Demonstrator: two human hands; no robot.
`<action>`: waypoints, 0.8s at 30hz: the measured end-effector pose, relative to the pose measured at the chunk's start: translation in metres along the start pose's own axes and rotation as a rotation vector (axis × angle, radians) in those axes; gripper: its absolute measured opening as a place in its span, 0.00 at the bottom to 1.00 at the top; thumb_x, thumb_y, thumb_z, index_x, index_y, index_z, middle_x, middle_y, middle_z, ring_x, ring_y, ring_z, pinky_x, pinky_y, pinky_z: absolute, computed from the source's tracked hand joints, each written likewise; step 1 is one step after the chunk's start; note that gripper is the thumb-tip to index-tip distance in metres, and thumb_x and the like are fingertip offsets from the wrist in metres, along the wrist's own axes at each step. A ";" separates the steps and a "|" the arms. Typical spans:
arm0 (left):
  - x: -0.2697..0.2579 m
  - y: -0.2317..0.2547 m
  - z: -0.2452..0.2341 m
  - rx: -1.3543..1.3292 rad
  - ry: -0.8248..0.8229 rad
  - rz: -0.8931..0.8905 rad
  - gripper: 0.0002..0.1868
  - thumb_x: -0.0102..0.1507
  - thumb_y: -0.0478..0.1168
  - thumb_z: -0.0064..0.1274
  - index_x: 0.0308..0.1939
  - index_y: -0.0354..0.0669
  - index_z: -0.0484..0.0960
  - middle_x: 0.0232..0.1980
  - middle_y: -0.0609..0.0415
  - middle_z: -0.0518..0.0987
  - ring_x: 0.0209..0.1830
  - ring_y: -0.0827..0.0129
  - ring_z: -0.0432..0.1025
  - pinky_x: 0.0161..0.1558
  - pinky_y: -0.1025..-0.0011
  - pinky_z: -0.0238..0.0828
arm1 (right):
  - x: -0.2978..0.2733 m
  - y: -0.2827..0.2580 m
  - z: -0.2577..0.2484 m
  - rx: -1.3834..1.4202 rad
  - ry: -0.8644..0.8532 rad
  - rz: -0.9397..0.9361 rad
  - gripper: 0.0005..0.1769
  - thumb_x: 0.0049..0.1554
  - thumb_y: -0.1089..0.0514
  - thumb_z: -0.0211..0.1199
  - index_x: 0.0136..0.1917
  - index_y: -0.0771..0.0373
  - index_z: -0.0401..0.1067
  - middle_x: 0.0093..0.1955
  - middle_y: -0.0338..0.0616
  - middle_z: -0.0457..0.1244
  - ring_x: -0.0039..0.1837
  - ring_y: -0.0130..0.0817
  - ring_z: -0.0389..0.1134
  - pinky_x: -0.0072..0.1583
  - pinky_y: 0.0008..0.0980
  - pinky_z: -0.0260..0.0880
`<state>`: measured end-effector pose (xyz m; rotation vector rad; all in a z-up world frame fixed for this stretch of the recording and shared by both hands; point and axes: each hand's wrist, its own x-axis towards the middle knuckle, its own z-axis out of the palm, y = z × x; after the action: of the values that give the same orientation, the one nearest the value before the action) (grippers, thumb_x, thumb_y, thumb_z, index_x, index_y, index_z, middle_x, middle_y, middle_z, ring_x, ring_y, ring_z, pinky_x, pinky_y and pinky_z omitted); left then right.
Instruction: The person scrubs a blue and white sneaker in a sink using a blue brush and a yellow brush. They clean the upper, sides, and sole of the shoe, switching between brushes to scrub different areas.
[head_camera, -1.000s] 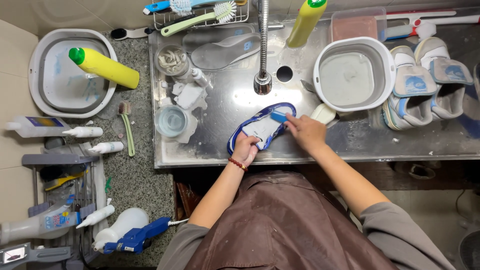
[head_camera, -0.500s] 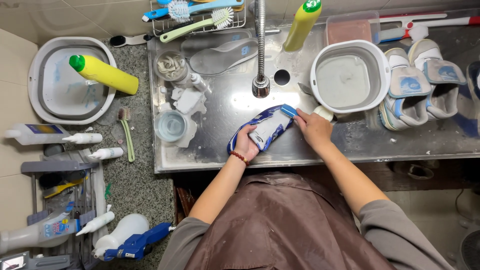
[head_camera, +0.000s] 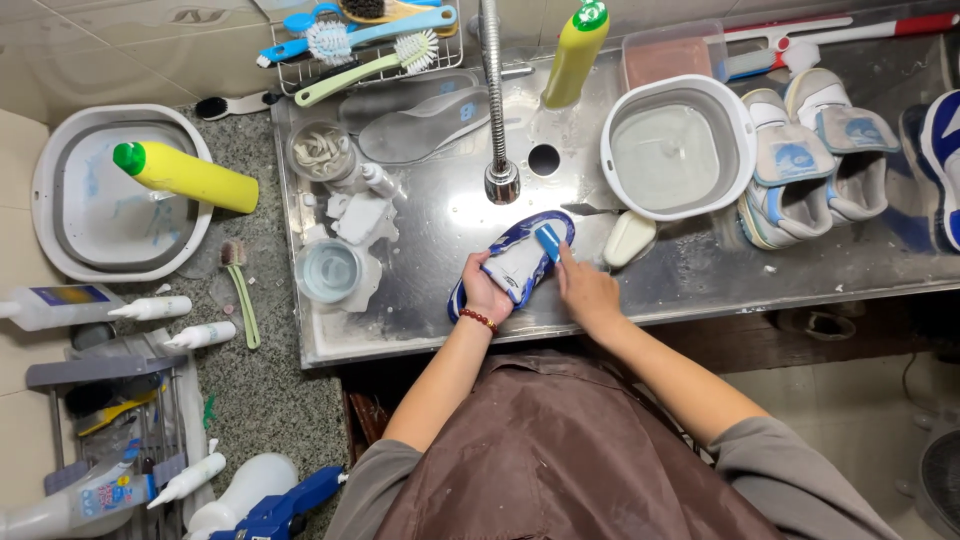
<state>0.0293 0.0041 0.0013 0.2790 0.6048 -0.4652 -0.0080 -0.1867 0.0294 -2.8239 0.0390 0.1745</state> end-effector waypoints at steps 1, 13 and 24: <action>-0.001 0.000 0.001 -0.001 0.002 0.000 0.33 0.62 0.49 0.42 0.65 0.26 0.70 0.68 0.34 0.73 0.67 0.45 0.69 0.69 0.54 0.62 | 0.006 0.001 0.000 0.000 -0.002 0.000 0.26 0.63 0.46 0.55 0.73 0.53 0.67 0.38 0.54 0.66 0.37 0.58 0.70 0.40 0.56 0.70; 0.000 -0.009 -0.002 -0.007 0.047 0.021 0.33 0.62 0.49 0.44 0.66 0.28 0.70 0.69 0.37 0.73 0.68 0.47 0.69 0.70 0.55 0.62 | 0.014 0.001 0.025 0.085 0.160 0.032 0.26 0.64 0.51 0.59 0.72 0.60 0.68 0.35 0.56 0.68 0.36 0.55 0.70 0.42 0.52 0.70; 0.003 -0.011 0.002 -0.066 0.043 0.068 0.34 0.62 0.50 0.43 0.65 0.28 0.70 0.67 0.36 0.74 0.66 0.45 0.70 0.69 0.53 0.63 | 0.014 -0.007 0.023 0.165 0.225 0.034 0.25 0.65 0.53 0.58 0.72 0.64 0.67 0.36 0.57 0.68 0.38 0.58 0.70 0.42 0.53 0.69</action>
<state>0.0273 -0.0075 -0.0004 0.2465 0.6490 -0.3739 0.0038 -0.1733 0.0082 -2.6652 0.1446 -0.1336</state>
